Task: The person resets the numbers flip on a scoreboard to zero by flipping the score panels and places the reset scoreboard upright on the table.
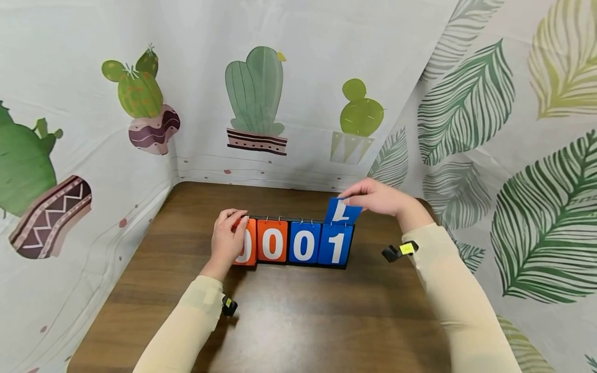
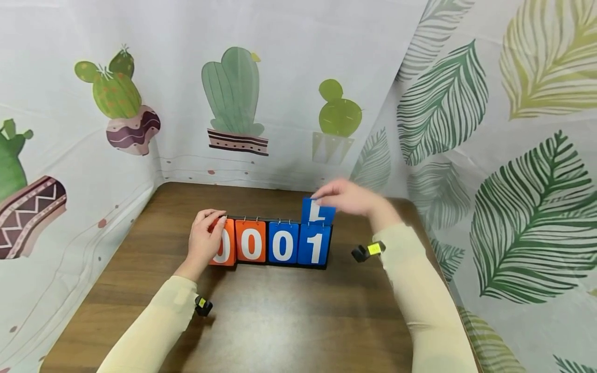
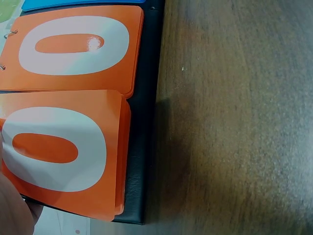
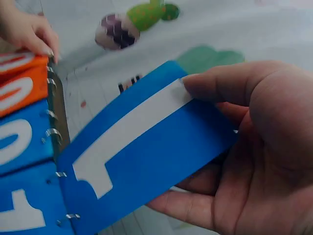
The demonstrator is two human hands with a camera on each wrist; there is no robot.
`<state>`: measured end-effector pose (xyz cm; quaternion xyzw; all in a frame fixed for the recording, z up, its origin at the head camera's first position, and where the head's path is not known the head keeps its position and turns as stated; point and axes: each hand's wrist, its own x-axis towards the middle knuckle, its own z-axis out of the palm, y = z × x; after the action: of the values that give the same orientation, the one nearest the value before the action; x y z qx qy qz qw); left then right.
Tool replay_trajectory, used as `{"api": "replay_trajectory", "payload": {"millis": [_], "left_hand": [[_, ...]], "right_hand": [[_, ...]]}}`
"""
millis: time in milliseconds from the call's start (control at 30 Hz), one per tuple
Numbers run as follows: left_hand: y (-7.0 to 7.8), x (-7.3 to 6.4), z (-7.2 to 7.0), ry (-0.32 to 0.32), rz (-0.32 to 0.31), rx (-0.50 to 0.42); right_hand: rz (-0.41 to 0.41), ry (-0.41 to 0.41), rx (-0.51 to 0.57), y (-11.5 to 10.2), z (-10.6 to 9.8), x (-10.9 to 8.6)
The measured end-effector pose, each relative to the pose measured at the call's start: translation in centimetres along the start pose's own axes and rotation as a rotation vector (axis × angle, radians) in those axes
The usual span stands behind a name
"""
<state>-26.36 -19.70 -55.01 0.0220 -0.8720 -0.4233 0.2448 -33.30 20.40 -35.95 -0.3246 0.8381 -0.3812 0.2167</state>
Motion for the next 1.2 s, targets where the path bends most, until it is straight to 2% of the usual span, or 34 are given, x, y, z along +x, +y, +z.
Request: {"api": "replay_trajectory", "payload": {"millis": [100, 167, 333, 500, 700, 833, 1033, 1200], "left_hand": [[-0.1, 0.0, 0.1, -0.002, -0.002, 0.005], [-0.2, 0.1, 0.1, 0.001, 0.0, 0.008], [-0.3, 0.3, 0.3, 0.007, 0.003, 0.012], [-0.4, 0.2, 0.3, 0.004, 0.004, 0.015], [-0.3, 0.1, 0.3, -0.002, 0.005, 0.011], [-0.3, 0.1, 0.3, -0.007, -0.001, 0.008], [-0.5, 0.1, 0.4, -0.005, 0.0, 0.013], [-0.4, 0.1, 0.4, -0.009, -0.007, 0.009]], "right_hand": [[-0.098, -0.023, -0.088, -0.8, 1.5, -1.5], [-0.134, -0.016, -0.156, -0.9, 2.9, -2.4], [-0.098, 0.017, -0.303, -0.3, 6.5, -3.8], [-0.058, 0.054, -0.375, 0.8, 10.2, -4.7], [0.011, 0.189, -0.453, 2.3, 14.0, -5.4], [0.023, 0.28, -0.529, 4.1, 16.0, -5.4], [-0.026, 0.388, -0.603, 7.2, 18.4, -5.0], [-0.025, 0.417, -0.605, 9.0, 19.8, -4.7]]}}
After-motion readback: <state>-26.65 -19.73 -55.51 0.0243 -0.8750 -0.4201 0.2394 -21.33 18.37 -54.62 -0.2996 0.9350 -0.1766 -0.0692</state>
